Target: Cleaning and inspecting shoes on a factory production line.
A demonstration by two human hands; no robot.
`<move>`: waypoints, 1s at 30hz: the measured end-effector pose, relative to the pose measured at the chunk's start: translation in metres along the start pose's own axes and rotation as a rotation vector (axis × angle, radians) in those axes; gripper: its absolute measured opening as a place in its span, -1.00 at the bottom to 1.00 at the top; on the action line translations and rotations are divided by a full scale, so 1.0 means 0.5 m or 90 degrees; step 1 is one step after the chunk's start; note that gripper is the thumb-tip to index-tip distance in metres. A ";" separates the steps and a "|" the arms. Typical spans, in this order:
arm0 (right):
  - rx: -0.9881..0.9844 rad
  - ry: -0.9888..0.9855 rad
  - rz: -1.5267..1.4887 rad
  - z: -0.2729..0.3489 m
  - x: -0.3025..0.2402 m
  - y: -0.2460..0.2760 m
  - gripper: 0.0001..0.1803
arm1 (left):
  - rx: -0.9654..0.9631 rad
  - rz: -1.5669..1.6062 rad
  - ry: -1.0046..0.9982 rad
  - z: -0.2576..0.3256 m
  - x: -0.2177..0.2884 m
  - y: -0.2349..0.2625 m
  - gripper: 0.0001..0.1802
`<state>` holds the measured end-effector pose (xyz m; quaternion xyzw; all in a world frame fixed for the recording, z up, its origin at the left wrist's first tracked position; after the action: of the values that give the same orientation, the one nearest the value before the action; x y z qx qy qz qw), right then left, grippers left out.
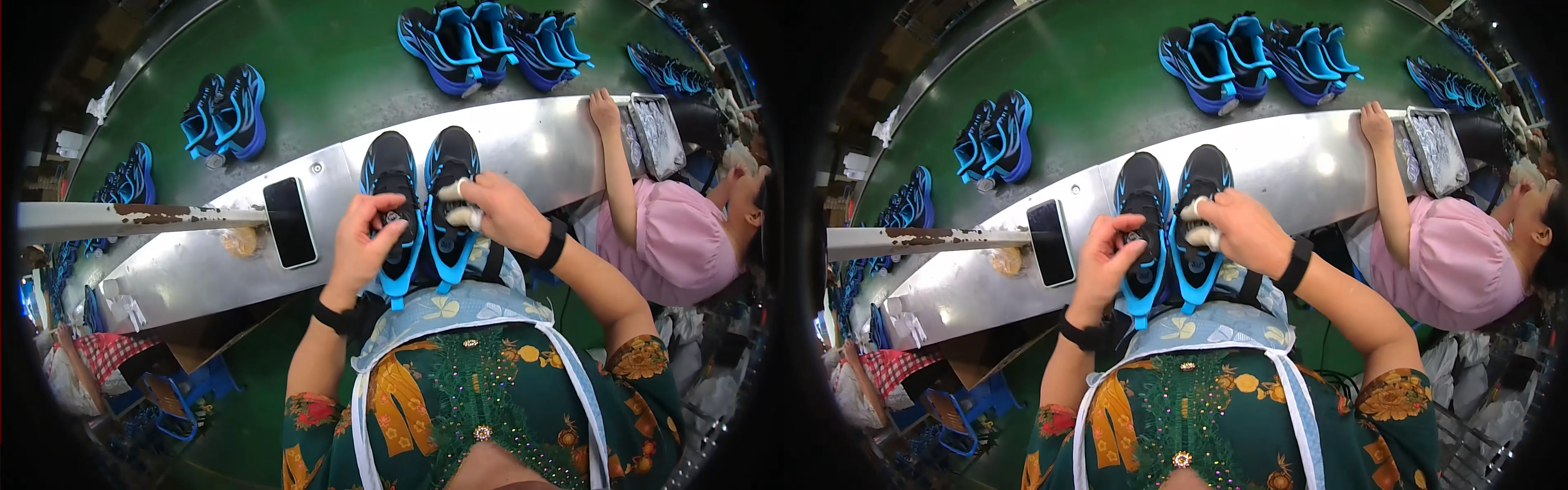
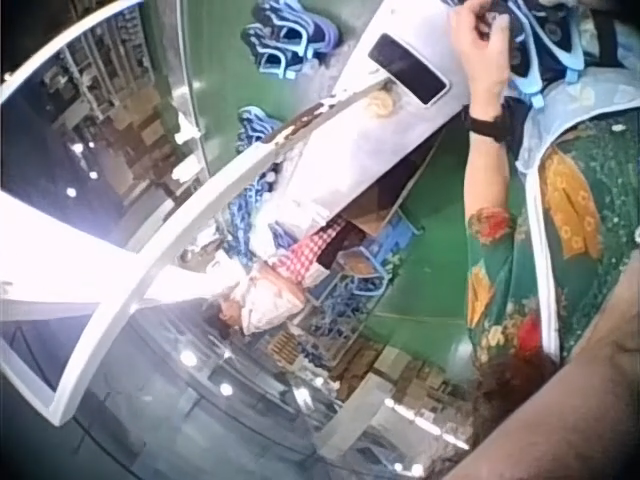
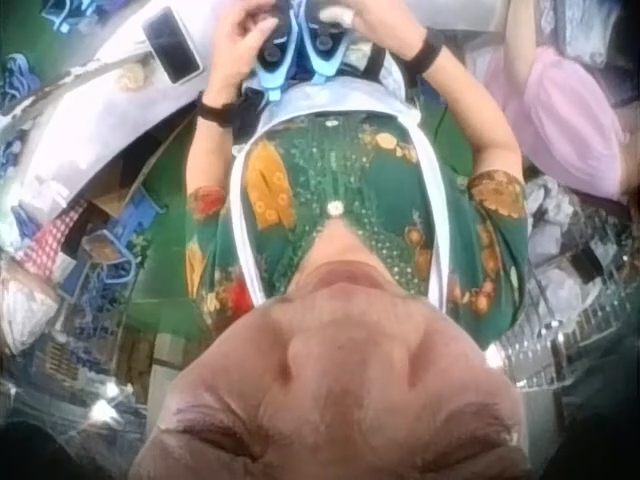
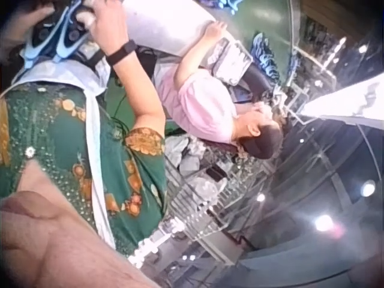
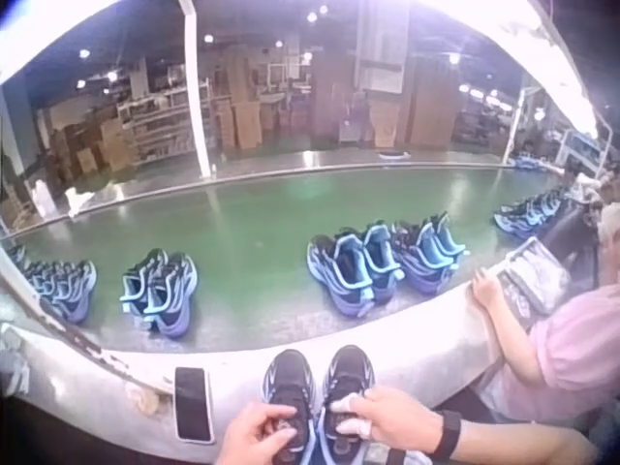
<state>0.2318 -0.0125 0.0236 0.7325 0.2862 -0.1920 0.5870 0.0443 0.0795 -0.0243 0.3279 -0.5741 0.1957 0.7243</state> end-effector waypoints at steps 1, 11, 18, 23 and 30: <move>0.032 0.003 0.102 0.005 -0.005 0.000 -0.65 | -0.033 0.199 0.051 0.002 -0.017 0.000 -0.57; 0.044 -0.005 0.146 0.015 -0.025 0.008 -0.67 | -0.004 0.039 0.001 0.023 0.022 0.001 -0.64; -0.016 -0.058 0.059 0.020 -0.011 0.005 -0.68 | -0.039 -0.095 -0.135 0.014 0.057 -0.002 -0.65; 0.089 -0.038 0.174 0.030 -0.021 0.025 -0.58 | -0.014 -0.060 -0.095 0.013 0.052 0.004 -0.64; 0.083 -0.065 0.161 0.050 -0.014 0.004 -0.57 | 0.012 -0.080 -0.063 0.019 0.051 -0.004 -0.61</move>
<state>0.2289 -0.0384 0.0234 0.7884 0.1484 -0.1717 0.5718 0.0456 0.0691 0.0009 0.3793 -0.5859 0.1389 0.7026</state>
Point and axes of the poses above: each hand's wrist, its own z-axis away from the middle knuckle, its own y-axis out of the back of the hand, x = y × z, the point moved 6 cm from there along -z, towards the middle knuckle, and after that the axes turned 4 degrees about y, right-handed, at the moved point
